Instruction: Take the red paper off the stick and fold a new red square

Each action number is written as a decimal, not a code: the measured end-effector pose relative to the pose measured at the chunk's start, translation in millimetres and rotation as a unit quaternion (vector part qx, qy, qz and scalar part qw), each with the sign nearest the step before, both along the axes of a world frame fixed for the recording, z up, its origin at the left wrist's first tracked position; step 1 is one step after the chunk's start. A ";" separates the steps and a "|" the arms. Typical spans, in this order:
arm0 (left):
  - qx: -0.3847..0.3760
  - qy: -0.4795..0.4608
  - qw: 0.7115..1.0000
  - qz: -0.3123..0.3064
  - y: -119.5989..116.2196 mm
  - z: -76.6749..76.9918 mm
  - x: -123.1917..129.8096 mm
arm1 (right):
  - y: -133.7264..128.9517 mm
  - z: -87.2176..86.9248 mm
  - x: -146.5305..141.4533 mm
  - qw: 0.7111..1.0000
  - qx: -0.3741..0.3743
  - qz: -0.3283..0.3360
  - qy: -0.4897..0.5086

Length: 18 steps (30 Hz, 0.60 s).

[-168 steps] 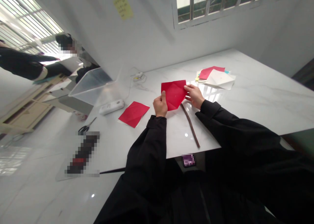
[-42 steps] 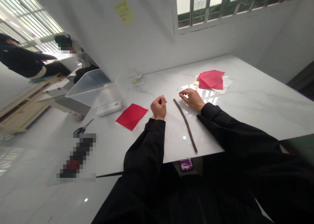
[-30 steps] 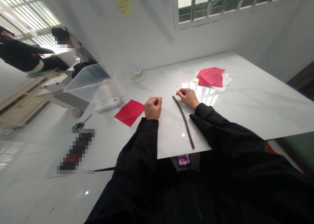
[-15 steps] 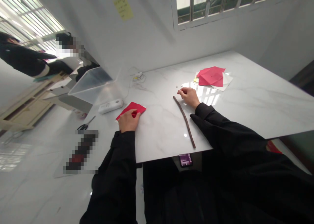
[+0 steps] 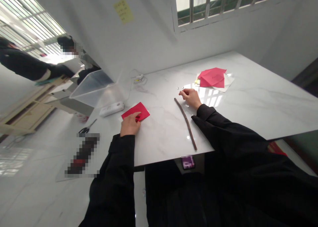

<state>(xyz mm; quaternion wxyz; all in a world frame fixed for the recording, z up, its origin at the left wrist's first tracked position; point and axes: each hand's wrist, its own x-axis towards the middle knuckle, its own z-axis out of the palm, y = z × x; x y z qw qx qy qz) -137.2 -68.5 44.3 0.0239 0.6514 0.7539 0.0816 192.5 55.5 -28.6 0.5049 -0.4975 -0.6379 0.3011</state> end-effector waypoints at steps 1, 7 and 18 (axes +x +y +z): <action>0.002 0.009 1.000 0.003 -0.3 0.6 0.3 | 0.0 0.2 -0.1 1.000 -0.001 0.000 0.001; 0.018 0.044 0.996 0.072 -2.2 1.9 0.0 | -0.3 0.9 -1.5 1.000 -0.011 0.008 0.000; 0.396 -0.120 0.909 0.044 11.0 47.6 -9.9 | -0.7 0.7 -6.0 1.000 -0.010 0.012 -0.019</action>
